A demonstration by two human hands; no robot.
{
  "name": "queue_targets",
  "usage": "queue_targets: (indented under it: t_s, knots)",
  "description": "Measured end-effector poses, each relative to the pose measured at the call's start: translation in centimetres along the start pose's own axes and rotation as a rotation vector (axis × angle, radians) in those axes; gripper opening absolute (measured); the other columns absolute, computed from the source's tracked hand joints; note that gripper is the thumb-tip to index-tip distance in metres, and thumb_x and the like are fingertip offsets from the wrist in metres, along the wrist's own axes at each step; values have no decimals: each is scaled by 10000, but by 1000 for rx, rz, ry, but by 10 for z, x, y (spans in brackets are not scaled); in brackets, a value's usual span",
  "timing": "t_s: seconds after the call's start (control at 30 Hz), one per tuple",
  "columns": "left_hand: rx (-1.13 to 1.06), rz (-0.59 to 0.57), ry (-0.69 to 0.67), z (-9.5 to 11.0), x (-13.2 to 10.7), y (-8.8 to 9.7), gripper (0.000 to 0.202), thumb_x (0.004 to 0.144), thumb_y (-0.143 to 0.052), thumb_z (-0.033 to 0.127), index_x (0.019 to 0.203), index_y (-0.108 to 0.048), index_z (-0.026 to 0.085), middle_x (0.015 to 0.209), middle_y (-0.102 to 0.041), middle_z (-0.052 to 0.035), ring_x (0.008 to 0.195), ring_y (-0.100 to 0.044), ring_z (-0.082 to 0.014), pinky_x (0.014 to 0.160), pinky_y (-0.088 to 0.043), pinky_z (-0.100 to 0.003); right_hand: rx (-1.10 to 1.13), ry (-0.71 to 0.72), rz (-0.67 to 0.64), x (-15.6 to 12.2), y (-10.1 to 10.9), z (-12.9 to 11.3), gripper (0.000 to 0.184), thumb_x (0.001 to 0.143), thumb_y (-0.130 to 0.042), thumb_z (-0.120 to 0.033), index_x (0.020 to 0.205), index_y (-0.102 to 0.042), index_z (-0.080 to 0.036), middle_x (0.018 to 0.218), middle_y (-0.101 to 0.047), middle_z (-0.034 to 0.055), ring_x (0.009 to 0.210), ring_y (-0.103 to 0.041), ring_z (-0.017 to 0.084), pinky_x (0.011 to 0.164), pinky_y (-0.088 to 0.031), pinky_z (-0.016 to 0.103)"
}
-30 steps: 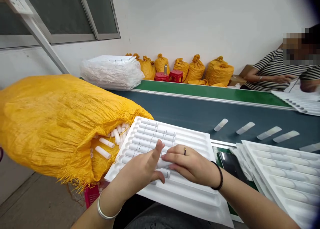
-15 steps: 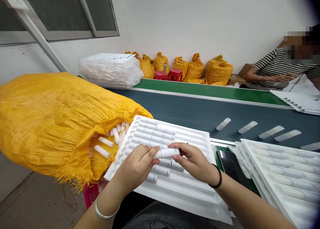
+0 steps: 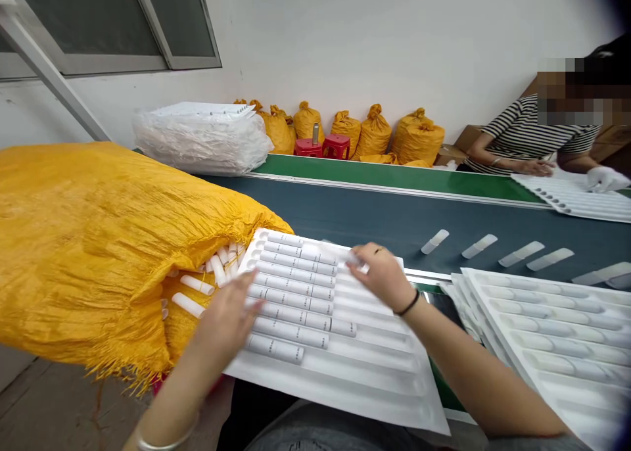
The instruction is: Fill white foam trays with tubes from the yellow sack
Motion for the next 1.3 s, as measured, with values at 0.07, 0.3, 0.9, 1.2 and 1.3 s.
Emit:
queue_targets:
  t_s: [0.07,0.3,0.9,1.2,1.3]
  knots:
    - [168,-128,217,-57,-12,1,343,903,-376,224,1129,-616,128,1152,-607,-160,1071,-575,-301,954,-446,-439,-72,-262,52,27,2,47,315,868,-538,-257,1149,-608,-132,1027,-658,133,933,-608,239,809,-451,310]
    - [153,-471,340,-147,-41,-19,321,807,-477,266,993,-727,189,990,-675,-127,931,-617,-297,878,-460,-421,-151,-619,-182,57,4,143,210,754,-664,-248,858,-697,-69,798,-685,140,720,-639,213,644,-455,283]
    - [-1147,308,385,29,-8,-4,276,769,-714,183,1005,-587,250,1035,-671,-19,1048,-617,-166,945,-484,-314,194,116,-200,-93,-27,-31,275,861,-537,-171,1109,-649,-127,1006,-660,123,882,-631,254,773,-531,394]
    - [-1385,67,611,73,1,-21,307,717,-759,350,904,-577,188,902,-670,-21,785,-629,-133,718,-519,-244,739,413,17,-79,20,-52,440,932,-497,-173,1345,-496,-325,1077,-615,50,979,-601,166,838,-519,301]
    - [-1157,-105,570,71,1,-14,296,775,-699,387,958,-589,182,815,-637,-9,668,-593,-124,602,-485,-231,626,491,44,-75,26,-51,445,932,-462,-129,1337,-507,-308,1119,-573,77,1003,-585,173,831,-519,306]
Point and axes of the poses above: each hand's wrist, its own x-axis towards the middle knuckle, its own y-axis out of the back of the hand, z = x × y, the point moved 2 cm from there along x, towards the middle knuckle
